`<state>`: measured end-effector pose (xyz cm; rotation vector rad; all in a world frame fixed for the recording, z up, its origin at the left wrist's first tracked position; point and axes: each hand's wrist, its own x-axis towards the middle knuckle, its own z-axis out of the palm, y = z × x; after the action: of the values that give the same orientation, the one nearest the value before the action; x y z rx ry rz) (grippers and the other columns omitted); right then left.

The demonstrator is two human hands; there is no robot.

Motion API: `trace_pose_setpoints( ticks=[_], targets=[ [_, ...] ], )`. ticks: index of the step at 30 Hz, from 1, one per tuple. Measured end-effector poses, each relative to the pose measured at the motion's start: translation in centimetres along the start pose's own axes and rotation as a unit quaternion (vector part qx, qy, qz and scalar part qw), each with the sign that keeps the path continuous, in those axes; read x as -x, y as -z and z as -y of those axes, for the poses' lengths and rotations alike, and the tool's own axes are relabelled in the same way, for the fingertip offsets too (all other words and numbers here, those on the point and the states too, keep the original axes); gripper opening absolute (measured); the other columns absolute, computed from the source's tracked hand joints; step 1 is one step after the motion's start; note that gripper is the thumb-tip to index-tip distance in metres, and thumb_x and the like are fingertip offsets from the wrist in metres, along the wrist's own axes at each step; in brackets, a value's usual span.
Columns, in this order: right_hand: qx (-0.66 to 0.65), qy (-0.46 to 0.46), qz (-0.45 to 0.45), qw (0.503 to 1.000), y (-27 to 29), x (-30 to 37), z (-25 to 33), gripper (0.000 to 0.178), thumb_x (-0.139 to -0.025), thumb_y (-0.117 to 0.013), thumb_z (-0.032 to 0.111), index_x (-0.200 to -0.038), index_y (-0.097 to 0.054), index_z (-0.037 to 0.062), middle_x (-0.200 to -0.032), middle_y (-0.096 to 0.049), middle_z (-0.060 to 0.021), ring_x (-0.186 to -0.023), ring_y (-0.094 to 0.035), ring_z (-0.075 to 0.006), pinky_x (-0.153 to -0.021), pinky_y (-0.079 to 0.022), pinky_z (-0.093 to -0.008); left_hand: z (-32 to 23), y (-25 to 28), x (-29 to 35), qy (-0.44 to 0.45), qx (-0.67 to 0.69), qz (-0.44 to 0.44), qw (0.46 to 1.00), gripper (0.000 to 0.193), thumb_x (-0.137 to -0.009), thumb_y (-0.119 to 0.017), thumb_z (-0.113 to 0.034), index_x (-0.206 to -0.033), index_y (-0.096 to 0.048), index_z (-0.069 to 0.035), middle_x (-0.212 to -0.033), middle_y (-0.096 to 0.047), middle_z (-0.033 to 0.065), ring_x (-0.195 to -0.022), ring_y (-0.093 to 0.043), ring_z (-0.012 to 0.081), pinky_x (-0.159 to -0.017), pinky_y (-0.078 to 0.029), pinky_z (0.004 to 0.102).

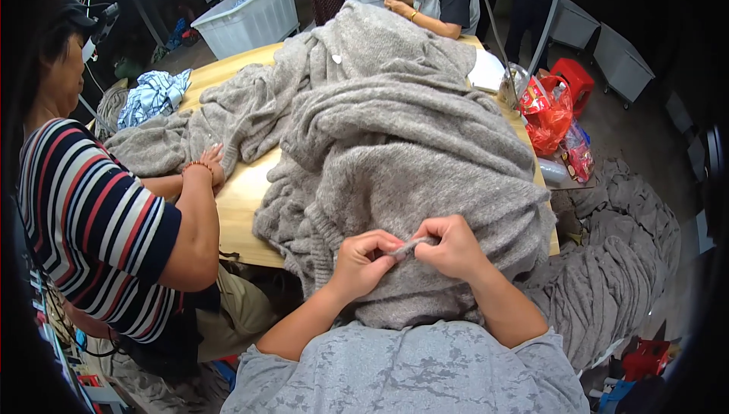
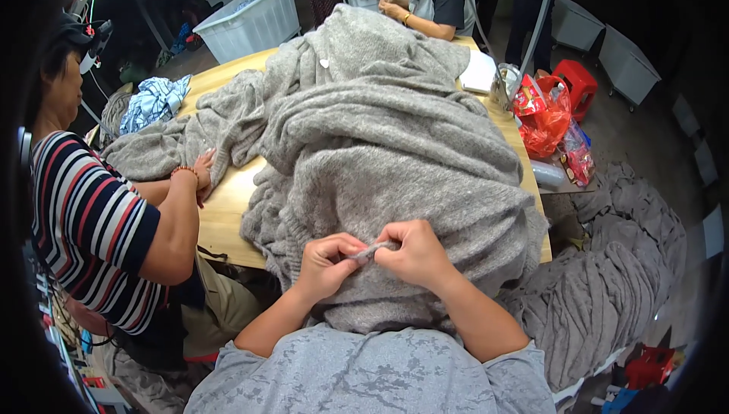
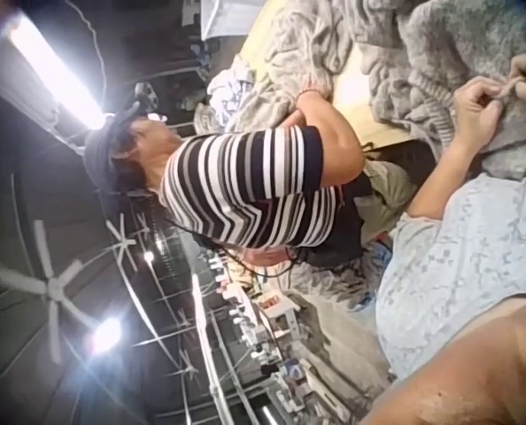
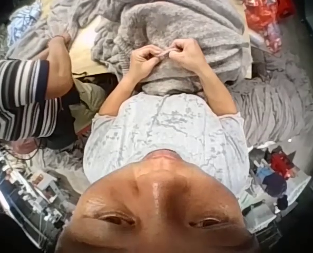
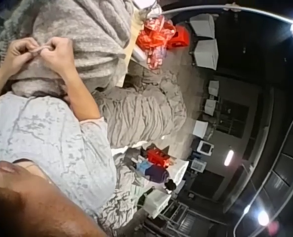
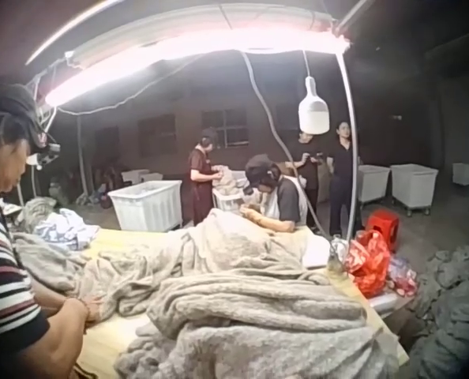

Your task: Inspect and remove loose threads or lint from a gray sweater at a garment factory workstation.

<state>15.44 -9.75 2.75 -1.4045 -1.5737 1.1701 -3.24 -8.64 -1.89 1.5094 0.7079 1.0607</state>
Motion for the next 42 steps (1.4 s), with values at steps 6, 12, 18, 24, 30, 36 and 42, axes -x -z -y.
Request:
trace_pose_setpoints(
  ticks=[6, 12, 18, 24, 30, 36, 42],
  targets=[
    [0.013, -0.025, 0.019, 0.999, 0.1, -0.5, 0.1, 0.008, -0.067, -0.059, 0.004, -0.071, -0.063, -0.0021, -0.055, -0.053, 0.0039, -0.052, -0.044, -0.0019, -0.044, -0.034, -0.0211, 0.3, -0.1, -0.3, -0.001, 0.002, -0.004, 1.000, 0.011, -0.076, -0.058, 0.011, -0.084, -0.063, 0.004, -0.087, -0.064, 0.0107, -0.079, -0.061, 0.0114, -0.069, -0.049, 0.0218],
    [0.073, 0.041, -0.057, 0.995, -0.5, -0.3, 0.5, 0.010, -0.065, -0.058, 0.005, -0.069, -0.062, -0.0037, -0.053, -0.053, -0.0002, -0.051, -0.045, -0.0028, -0.044, -0.035, -0.0217, -1.1, -0.1, -0.8, 0.030, -0.125, -0.032, 0.991, 0.015, -0.079, -0.059, 0.004, -0.093, -0.065, 0.002, -0.082, -0.066, 0.0068, -0.073, -0.062, 0.0101, -0.066, -0.049, 0.0218],
    [0.069, 0.044, -0.065, 0.995, -0.9, -0.2, 0.6, 0.010, -0.066, -0.058, 0.005, -0.068, -0.061, -0.0039, -0.052, -0.052, 0.0004, -0.050, -0.044, -0.0023, -0.043, -0.034, -0.0218, -1.5, -0.4, -1.0, -0.045, -0.215, -0.022, 0.975, 0.017, -0.077, -0.059, 0.001, -0.092, -0.066, 0.001, -0.079, -0.066, 0.0084, -0.065, -0.060, 0.0100, -0.058, -0.046, 0.0236],
    [-0.009, 0.007, -0.072, 0.997, -1.2, -0.1, 0.5, 0.004, -0.066, -0.057, 0.001, -0.066, -0.059, -0.0030, -0.054, -0.051, 0.0036, -0.051, -0.042, -0.0012, -0.042, -0.032, -0.0207, -1.1, -0.6, -0.9, 0.030, -0.155, -0.047, 0.986, 0.015, -0.075, -0.058, -0.001, -0.088, -0.066, 0.002, -0.073, -0.064, 0.0088, -0.060, -0.055, 0.0089, -0.053, -0.044, 0.0237],
    [0.006, -0.006, -0.053, 0.999, -0.9, -0.7, 0.5, 0.003, -0.066, -0.057, 0.000, -0.064, -0.058, -0.0023, -0.054, -0.050, 0.0046, -0.051, -0.041, -0.0005, -0.042, -0.031, -0.0202, -0.4, -0.6, -1.0, 0.019, -0.112, -0.057, 0.992, 0.011, -0.076, -0.058, -0.002, -0.084, -0.065, 0.001, -0.066, -0.060, 0.0018, -0.055, -0.048, 0.0031, -0.048, -0.038, 0.0207],
    [-0.023, -0.026, -0.027, 0.999, -0.6, -1.3, 0.3, 0.003, -0.067, -0.057, 0.000, -0.063, -0.057, -0.0013, -0.055, -0.050, 0.0052, -0.051, -0.041, -0.0005, -0.042, -0.030, -0.0203, 0.0, -0.8, -1.0, 0.102, -0.020, -0.064, 0.992, 0.007, -0.077, -0.057, 0.000, -0.081, -0.062, 0.001, -0.062, -0.054, -0.0051, -0.054, -0.044, -0.0004, -0.047, -0.034, 0.0182],
    [-0.031, -0.061, 0.063, 0.996, 0.5, -2.1, -0.2, 0.002, -0.070, -0.060, 0.000, -0.068, -0.061, -0.0007, -0.057, -0.053, 0.0040, -0.050, -0.041, -0.0006, -0.042, -0.030, -0.0207, 0.3, -0.2, -1.1, 0.060, -0.075, -0.004, 0.995, 0.007, -0.076, -0.057, 0.000, -0.080, -0.062, 0.000, -0.061, -0.053, -0.0059, -0.054, -0.044, -0.0006, -0.047, -0.033, 0.0182]
  ],
)
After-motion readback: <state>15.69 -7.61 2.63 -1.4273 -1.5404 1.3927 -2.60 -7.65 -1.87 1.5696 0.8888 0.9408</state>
